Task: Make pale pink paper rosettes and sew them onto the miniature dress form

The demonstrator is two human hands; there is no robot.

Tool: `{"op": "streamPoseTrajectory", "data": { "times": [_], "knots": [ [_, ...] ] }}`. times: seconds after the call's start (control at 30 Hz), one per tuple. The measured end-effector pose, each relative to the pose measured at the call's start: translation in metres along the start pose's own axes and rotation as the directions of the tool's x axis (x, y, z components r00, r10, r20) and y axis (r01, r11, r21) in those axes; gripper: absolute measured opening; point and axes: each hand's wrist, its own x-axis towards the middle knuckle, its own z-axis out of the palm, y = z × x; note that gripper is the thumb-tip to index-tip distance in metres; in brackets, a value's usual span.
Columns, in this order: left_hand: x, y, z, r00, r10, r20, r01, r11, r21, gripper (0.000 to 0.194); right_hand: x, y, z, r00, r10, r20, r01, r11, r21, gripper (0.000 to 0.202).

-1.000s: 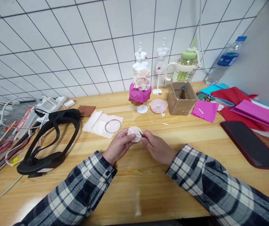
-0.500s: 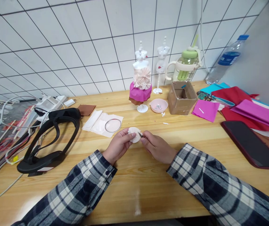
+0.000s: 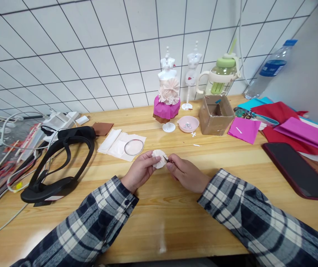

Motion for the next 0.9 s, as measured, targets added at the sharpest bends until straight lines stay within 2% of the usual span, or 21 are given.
{"op": "streamPoseTrajectory", "data": {
  "times": [0.23, 0.4, 0.63, 0.9],
  "knots": [
    [-0.0001, 0.0001, 0.001, 1.0, 0.003, 0.004, -0.003, 1.0, 0.005, 0.015, 0.0003, -0.0003, 0.0, 1.0, 0.0, -0.008, 0.0, 1.0, -0.019, 0.019],
    [0.0, -0.0009, 0.0003, 0.999, 0.024, -0.033, -0.024, 1.0, -0.01, 0.015, 0.0004, -0.0002, -0.0003, 1.0, 0.025, -0.009, -0.025, 0.999, -0.031, 0.018],
    [-0.0012, -0.0015, 0.003, 1.0, 0.022, 0.002, -0.022, 0.999, 0.039, 0.016, 0.0002, 0.0002, 0.0006, 1.0, 0.025, -0.015, -0.026, 0.999, -0.022, 0.019],
    [-0.001, -0.0015, 0.0026, 1.0, 0.011, -0.014, -0.01, 0.999, 0.036, 0.016, 0.0004, 0.0008, 0.0004, 1.0, 0.012, -0.015, -0.013, 1.0, -0.029, 0.02]
  ]
}}
